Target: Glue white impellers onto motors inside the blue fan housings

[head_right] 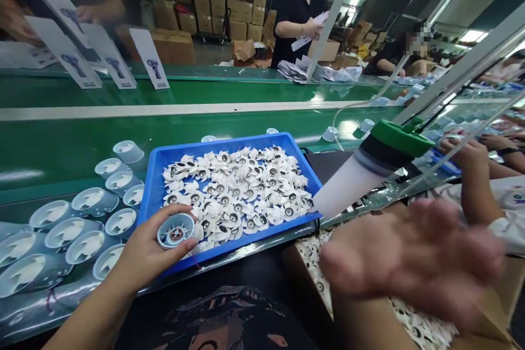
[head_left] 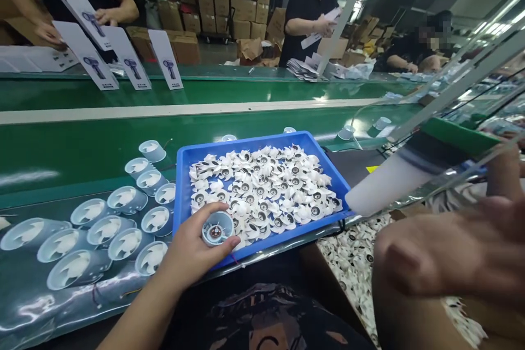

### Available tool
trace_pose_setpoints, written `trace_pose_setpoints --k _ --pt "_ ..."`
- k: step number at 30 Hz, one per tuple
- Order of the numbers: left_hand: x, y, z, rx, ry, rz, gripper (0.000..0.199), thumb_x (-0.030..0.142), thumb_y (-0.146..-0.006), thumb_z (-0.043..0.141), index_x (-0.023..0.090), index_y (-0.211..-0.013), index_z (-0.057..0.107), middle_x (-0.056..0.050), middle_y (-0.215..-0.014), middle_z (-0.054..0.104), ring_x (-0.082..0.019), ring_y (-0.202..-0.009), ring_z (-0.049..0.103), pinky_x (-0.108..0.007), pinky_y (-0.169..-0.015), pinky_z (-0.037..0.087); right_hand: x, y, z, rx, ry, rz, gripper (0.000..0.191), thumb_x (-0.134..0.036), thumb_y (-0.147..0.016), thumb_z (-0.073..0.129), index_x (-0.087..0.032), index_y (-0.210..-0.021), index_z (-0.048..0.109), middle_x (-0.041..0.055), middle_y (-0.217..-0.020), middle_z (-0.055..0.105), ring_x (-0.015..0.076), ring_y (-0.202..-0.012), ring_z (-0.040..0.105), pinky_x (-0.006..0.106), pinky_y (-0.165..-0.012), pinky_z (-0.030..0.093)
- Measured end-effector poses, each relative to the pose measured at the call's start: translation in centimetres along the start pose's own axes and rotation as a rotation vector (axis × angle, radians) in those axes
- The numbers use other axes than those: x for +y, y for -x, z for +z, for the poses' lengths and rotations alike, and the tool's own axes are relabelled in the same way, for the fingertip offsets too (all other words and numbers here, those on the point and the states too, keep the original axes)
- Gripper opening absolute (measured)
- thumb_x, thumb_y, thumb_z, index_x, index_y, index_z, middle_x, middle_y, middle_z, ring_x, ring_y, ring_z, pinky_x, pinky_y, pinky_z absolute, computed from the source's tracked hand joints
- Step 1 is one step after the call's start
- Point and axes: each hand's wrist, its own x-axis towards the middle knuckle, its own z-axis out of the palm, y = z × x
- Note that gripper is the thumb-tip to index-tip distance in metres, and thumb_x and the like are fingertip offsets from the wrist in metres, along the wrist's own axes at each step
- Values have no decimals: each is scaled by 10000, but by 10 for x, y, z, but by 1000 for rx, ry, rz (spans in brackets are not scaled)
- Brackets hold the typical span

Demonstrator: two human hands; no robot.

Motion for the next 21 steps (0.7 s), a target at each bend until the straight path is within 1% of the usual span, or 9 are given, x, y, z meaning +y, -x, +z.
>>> trace_pose_setpoints --k 1,3,4,6,8,11,16,19,21 --pt "0 -1 0 -16 -8 -2 421 489 -735 704 265 -1087 648 -68 -1124 737 -303 -1048 701 -443 -944 549 -6 -15 12 -149 117 -51 483 -678 -855 468 -439 -1251 606 9 -1244 653 373 -1309 509 550 -948 527" --pt "2 -3 0 -29 -21 -21 419 487 -720 694 255 -1066 651 -77 -1128 736 -312 -1042 700 -447 -934 550 -10 -51 40 -253 292 -51 341 -428 -916 533 -373 -1234 641 20 -1314 630 334 -1339 485 554 -1117 408" --pt "3 -3 0 -32 -24 -40 425 487 -715 686 250 -1066 651 -83 -1129 735 -316 -1041 698 -450 -934 546 -7 -70 54 -408 474 13 339 -322 -975 466 -328 -1281 613 27 -1392 579 289 -1385 440 523 -1158 368" --pt "7 -3 0 -67 -36 -88 450 492 -707 672 246 -1084 648 -87 -1130 732 -320 -1023 698 -448 -914 546 5 -104 78 -548 566 72 295 -186 -997 463 -200 -1230 643 105 -1347 600 266 -1316 509 490 -1125 408" --pt "10 -3 0 -136 -54 -134 479 501 -713 660 251 -1121 640 -80 -1144 726 -314 -982 701 -434 -873 549 20 -126 92 -679 623 119 198 -237 -992 554 -148 -1133 661 107 -1216 648 234 -1171 600 464 -1033 489" --pt "13 -2 -1 -197 -71 -162 503 513 -732 642 259 -1166 625 -68 -1209 703 -308 -995 688 -412 -863 533 36 -137 97 -800 678 212 264 -344 -975 611 -144 -1144 639 91 -1182 638 205 -1064 633 424 -939 545" --pt "13 -7 -2 -271 -72 -202 534 531 -726 641 262 -1186 603 -70 -1273 670 -335 -1106 646 -422 -903 504 39 -138 100 -843 605 365 306 -345 -970 618 -143 -1200 616 100 -1215 620 214 -1069 630 423 -925 551" --pt "13 -11 -1 -299 -77 -213 547 529 -721 642 257 -1193 590 -85 -1263 667 -347 -1096 645 -449 -906 502 35 -136 97 -744 453 432 310 -345 -969 618 -149 -1210 612 103 -1241 606 222 -1095 617 437 -944 540" --pt "12 -11 0 -272 -63 -220 581 519 -723 643 252 -1232 558 -99 -1287 649 -350 -1110 642 -466 -923 504 26 -128 91 -646 286 434 317 -349 -968 615 -151 -1215 603 105 -1252 596 229 -1107 608 447 -952 533"
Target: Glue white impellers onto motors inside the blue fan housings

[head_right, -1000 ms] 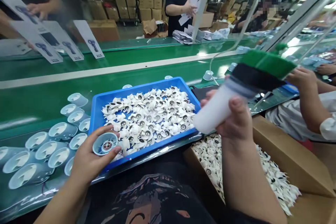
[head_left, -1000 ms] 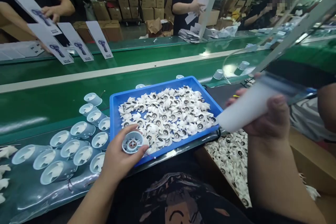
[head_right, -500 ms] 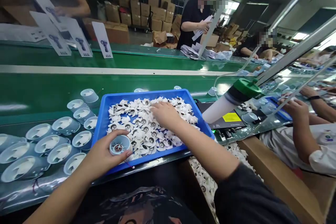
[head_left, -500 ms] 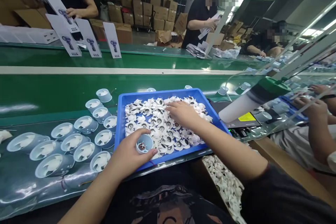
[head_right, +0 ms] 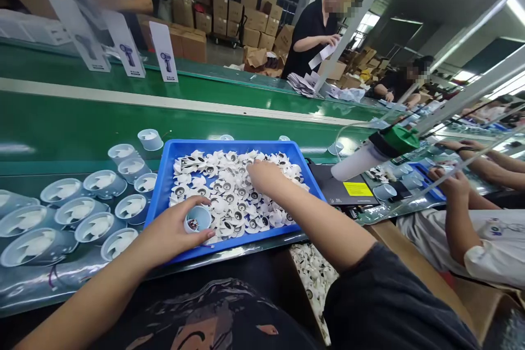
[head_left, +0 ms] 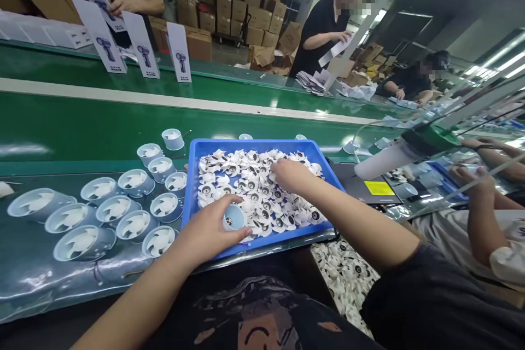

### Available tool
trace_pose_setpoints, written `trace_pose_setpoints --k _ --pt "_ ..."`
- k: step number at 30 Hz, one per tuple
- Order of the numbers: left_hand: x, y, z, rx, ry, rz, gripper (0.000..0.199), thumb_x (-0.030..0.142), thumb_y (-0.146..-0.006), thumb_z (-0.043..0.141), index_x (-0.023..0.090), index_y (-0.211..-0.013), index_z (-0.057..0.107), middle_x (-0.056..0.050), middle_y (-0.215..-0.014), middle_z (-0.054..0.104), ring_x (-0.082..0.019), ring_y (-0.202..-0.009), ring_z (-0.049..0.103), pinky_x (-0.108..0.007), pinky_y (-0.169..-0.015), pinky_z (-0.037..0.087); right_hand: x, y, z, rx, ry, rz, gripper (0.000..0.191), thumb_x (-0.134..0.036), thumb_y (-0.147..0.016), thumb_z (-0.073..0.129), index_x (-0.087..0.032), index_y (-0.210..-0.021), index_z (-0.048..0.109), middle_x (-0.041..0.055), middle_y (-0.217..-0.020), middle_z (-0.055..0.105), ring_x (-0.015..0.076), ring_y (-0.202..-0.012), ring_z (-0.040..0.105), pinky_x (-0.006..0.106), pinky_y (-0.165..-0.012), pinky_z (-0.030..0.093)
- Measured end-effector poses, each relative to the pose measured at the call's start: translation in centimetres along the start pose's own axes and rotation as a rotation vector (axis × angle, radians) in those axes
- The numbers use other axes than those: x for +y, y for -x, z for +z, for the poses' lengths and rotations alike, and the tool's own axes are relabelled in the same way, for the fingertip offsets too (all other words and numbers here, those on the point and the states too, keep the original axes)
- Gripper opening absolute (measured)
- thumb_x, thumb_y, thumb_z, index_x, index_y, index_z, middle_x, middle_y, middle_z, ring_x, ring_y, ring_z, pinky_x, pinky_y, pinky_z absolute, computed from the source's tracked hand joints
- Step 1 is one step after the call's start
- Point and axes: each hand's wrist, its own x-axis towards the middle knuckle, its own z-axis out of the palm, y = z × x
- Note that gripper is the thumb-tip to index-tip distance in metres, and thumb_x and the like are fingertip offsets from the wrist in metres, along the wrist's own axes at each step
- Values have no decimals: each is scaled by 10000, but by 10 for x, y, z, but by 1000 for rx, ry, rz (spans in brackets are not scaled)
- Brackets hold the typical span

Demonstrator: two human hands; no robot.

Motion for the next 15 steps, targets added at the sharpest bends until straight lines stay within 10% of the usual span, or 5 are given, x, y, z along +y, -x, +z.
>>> trace_pose_setpoints --k 10,15 --pt "-5 19 7 221 43 336 649 423 -795 691 217 -1372 477 -138 -1334 626 -314 -1207 620 -462 -1007 521 -22 80 41 -12 -983 -398 467 -636 -946 379 -216 -1119 485 34 -909 618 134 -743 647 322 -715 576" --pt "5 35 5 391 -157 599 517 413 -832 727 198 -1278 577 -102 -1236 703 -279 -1136 665 -425 -1020 519 -43 105 30 166 -818 -513 198 -277 -863 700 -211 -1041 648 36 -991 612 135 -870 599 312 -821 518"
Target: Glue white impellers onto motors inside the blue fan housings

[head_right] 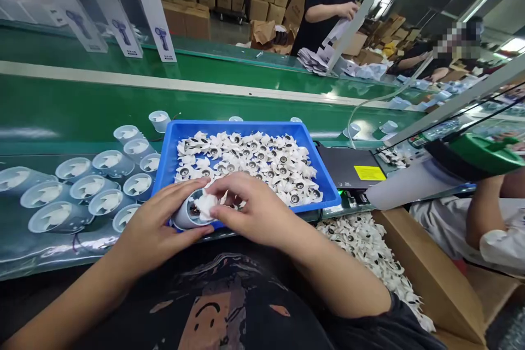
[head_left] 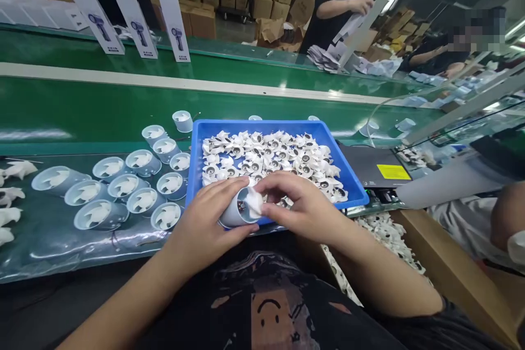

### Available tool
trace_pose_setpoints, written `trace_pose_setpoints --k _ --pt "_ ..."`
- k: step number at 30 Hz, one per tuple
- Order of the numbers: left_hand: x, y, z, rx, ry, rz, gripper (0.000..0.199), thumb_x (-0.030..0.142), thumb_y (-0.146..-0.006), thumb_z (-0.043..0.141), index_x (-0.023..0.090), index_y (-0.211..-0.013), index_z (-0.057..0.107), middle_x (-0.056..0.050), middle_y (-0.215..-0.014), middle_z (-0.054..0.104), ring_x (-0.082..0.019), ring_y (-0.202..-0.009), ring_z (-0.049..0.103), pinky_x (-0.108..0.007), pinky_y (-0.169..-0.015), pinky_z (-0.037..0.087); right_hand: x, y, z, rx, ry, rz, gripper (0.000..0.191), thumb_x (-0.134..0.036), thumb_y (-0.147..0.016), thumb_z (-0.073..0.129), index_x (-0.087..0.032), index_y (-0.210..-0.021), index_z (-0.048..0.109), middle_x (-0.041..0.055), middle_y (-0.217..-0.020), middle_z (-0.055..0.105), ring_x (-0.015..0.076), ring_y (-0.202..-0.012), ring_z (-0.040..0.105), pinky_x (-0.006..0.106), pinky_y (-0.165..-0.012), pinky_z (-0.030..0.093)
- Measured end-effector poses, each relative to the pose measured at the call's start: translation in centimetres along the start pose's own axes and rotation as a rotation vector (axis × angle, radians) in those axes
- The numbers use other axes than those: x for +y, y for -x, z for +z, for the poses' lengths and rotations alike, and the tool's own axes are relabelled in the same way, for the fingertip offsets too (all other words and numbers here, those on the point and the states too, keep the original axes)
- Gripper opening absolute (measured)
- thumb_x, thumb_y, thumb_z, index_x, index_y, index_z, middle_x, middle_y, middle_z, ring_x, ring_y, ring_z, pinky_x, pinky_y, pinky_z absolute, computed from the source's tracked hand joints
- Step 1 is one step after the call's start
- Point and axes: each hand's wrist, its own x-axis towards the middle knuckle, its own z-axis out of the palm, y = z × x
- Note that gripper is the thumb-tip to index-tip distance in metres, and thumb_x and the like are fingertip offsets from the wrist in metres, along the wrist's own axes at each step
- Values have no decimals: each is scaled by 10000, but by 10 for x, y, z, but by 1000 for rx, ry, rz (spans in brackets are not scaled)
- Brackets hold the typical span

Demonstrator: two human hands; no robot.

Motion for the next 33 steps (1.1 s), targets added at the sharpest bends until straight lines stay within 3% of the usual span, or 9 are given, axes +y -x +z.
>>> trace_pose_setpoints --k 3,5,11,14,18,21,24,28,33 --pt "9 5 1 75 -104 86 412 326 -882 670 166 -1249 572 -108 -1175 731 -253 -1091 693 -385 -1022 521 -16 -3 9 21 369 -144 136 -153 -818 750 -191 -946 726 66 -1061 585 182 -983 589 364 -893 504" --pt "13 7 2 156 -158 97 359 268 -901 635 160 -1237 568 -109 -1159 738 -237 -1091 697 -363 -1050 503 -18 -7 17 19 405 -151 122 -162 -783 796 -179 -894 748 70 -1032 583 193 -956 604 368 -855 523" --pt "14 12 -2 140 -112 -35 453 334 -876 693 197 -1290 571 -84 -1202 733 -241 -1095 695 -350 -1015 529 -10 -4 12 -28 241 -139 134 -323 -874 732 -229 -953 786 115 -1413 543 263 -1251 575 470 -1043 473" --pt "0 23 -17 112 -33 -110 574 531 -849 693 226 -1322 582 -103 -1279 690 -270 -1126 679 -373 -967 557 -12 20 -6 -98 11 -218 446 -473 -983 542 -202 -690 741 73 -1209 701 210 -1116 679 349 -952 551" --pt "-45 27 -71 183 -219 -279 656 732 -755 655 242 -1190 686 -112 -1263 630 -313 -1151 635 -447 -987 537 10 66 -21 210 52 -88 308 -475 -949 595 -286 -796 783 56 -1076 754 197 -1015 726 240 -827 604" --pt "-98 6 -128 265 -495 -658 557 584 -769 713 219 -1189 672 -106 -1181 654 -322 -1145 618 -457 -988 521 38 89 -20 355 32 103 236 -449 -907 647 -294 -811 798 87 -1056 754 236 -991 737 267 -800 628" --pt "-156 -24 -167 297 -596 -836 429 426 -860 686 132 -1169 641 -152 -1189 649 -334 -1163 601 -535 -1001 479 46 91 -9 493 -33 135 250 -495 -851 692 -282 -779 803 116 -1005 754 257 -950 745 273 -770 635" --pt "-212 -54 -174 157 -576 -982 322 391 -938 632 152 -1154 638 -86 -1169 663 -238 -1043 653 -460 -913 540 29 73 7 569 -45 93 306 -553 -824 700 -285 -708 793 120 -906 757 251 -887 753 260 -724 637" --pt "-234 -72 -165 21 -513 -1027 325 374 -947 627 154 -1186 622 -89 -1152 665 -218 -984 668 -420 -845 572 31 73 10 503 -47 94 238 -497 -861 680 -301 -780 789 107 -942 752 266 -1006 726 294 -778 641"
